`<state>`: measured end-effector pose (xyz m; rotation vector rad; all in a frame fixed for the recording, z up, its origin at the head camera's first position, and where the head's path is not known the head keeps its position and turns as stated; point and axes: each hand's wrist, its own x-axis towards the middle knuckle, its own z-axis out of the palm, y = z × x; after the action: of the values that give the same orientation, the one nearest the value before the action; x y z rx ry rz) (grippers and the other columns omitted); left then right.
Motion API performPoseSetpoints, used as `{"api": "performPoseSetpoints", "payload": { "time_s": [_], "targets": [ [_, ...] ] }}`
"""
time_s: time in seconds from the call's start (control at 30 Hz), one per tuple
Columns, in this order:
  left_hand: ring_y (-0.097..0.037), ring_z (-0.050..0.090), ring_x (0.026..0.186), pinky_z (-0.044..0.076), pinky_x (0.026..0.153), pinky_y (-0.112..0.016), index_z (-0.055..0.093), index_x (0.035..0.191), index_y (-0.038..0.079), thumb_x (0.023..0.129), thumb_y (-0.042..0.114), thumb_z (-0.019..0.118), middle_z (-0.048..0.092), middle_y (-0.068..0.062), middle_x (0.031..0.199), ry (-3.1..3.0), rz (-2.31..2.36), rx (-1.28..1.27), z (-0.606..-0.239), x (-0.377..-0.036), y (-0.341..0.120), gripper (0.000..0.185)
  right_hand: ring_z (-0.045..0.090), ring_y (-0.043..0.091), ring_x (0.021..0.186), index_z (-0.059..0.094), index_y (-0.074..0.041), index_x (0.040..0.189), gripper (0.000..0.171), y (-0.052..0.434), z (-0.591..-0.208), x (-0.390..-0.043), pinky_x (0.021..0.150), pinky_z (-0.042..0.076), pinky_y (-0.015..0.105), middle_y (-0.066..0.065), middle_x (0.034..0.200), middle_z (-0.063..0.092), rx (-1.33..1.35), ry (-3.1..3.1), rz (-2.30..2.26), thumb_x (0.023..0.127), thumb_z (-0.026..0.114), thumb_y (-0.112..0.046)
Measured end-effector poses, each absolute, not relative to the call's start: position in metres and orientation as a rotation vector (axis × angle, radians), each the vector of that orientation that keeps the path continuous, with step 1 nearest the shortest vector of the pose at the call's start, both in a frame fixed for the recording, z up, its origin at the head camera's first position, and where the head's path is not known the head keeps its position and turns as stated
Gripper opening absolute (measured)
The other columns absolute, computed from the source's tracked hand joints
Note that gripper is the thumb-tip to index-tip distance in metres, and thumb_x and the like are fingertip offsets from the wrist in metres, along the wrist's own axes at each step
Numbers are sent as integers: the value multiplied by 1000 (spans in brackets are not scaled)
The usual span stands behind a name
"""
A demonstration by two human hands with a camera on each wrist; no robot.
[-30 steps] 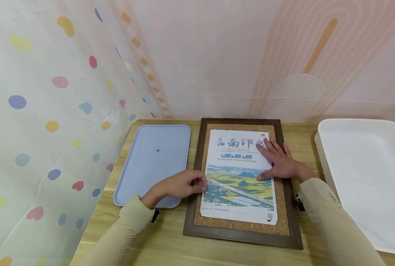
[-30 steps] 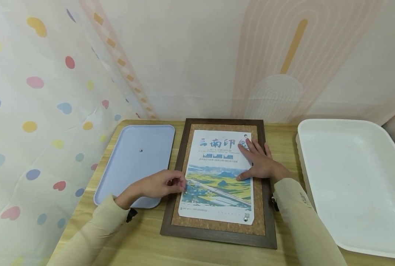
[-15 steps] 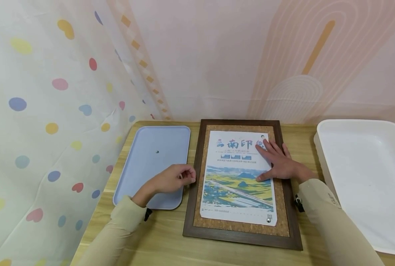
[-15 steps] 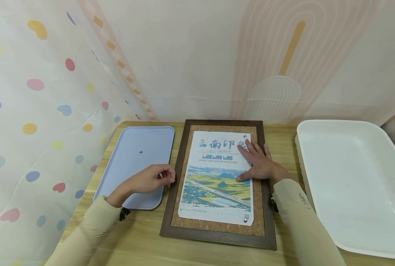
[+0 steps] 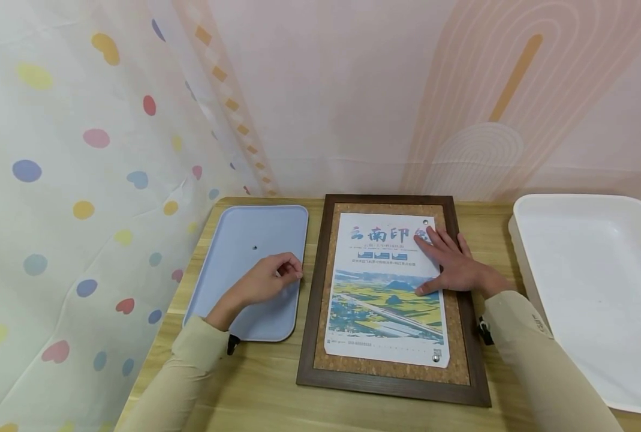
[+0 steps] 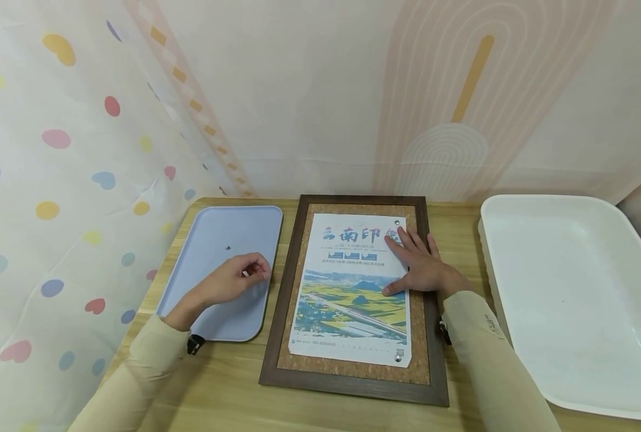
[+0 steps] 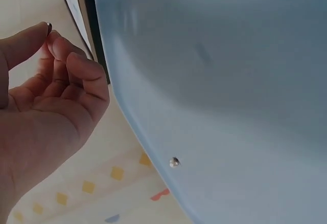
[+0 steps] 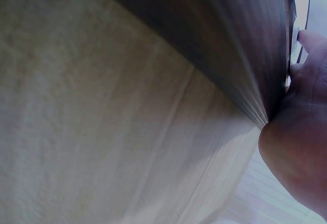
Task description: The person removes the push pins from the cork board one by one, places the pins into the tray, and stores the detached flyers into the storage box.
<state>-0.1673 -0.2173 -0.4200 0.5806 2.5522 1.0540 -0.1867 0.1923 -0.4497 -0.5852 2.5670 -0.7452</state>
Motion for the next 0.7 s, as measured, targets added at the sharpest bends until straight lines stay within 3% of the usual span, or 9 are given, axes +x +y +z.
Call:
{"api": "performPoseSetpoints", "payload": {
  "time_s": [0.7],
  "targets": [
    [-19, 50, 82, 44, 70, -29, 64, 100, 4, 97, 7, 60, 58, -8, 90, 2665, 1080, 278, -433, -178, -266, 5, -17, 39, 149, 12, -9, 159, 121, 192, -451, -188, 110, -21, 62, 19, 165, -8, -576, 2566, -742, 72, 81, -58]
  ]
}}
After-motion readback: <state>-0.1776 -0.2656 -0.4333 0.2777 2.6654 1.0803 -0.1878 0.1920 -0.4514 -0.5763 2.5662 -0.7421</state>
